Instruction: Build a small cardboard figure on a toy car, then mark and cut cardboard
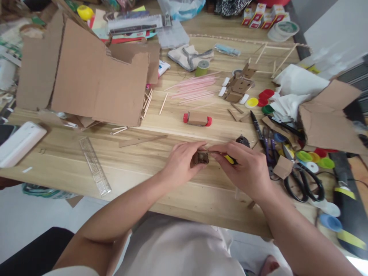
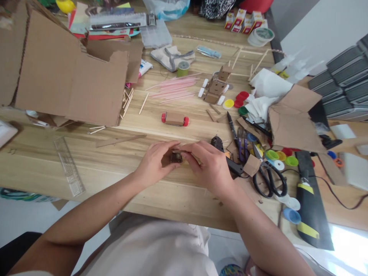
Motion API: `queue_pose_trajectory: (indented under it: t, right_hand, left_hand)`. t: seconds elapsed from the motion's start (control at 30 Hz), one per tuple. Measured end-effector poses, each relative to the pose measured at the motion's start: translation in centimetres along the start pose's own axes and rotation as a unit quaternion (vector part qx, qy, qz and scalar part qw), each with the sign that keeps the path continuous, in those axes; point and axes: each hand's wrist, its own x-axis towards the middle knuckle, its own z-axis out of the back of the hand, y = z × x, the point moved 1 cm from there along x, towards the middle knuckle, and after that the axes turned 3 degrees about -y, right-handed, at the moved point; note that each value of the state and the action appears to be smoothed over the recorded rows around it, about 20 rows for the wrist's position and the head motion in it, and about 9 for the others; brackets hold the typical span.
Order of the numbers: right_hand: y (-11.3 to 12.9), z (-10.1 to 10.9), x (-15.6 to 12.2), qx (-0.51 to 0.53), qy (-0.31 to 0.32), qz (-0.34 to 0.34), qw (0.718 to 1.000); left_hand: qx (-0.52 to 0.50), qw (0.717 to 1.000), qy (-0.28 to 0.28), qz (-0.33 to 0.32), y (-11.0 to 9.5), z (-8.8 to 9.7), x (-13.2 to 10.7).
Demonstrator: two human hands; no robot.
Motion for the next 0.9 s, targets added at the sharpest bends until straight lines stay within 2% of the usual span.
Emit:
queue_pose_trajectory:
  t: [0.2,0.4,0.7,0.8,0.9]
  right_hand:
    - [0.2,0.2,0.0,0.008,0.015,0.011,1.0]
    - [0.5,0.1,-0.4,0.019,0.015,-0.036,0.999]
    - [3.0,-0.2,-1.1,0.015,-0.091,-0.01,0.996]
    - [3.4,-0.1,-2.0,0.007,-0.094,-0.027,0.995]
    - [2.6,0.9,-3.4,-0.049,-0.078,-0.071,0.993]
  left_hand:
    - [0.012,1.0,0.005,0.008,-0.1,0.2,0.1]
    - [0.002,1.0,-0.01,-0.013,-0.7,1.2,0.3]
    - [-0.055,0.99,-0.099,-0.086,-0.8,2.1,0.4]
    - [-0.061,0.987,-0.104,-0.101,-1.0,2.1,0.5]
    - [-0.042,0.989,-0.105,-0.095,-1.1,2.0,0.6]
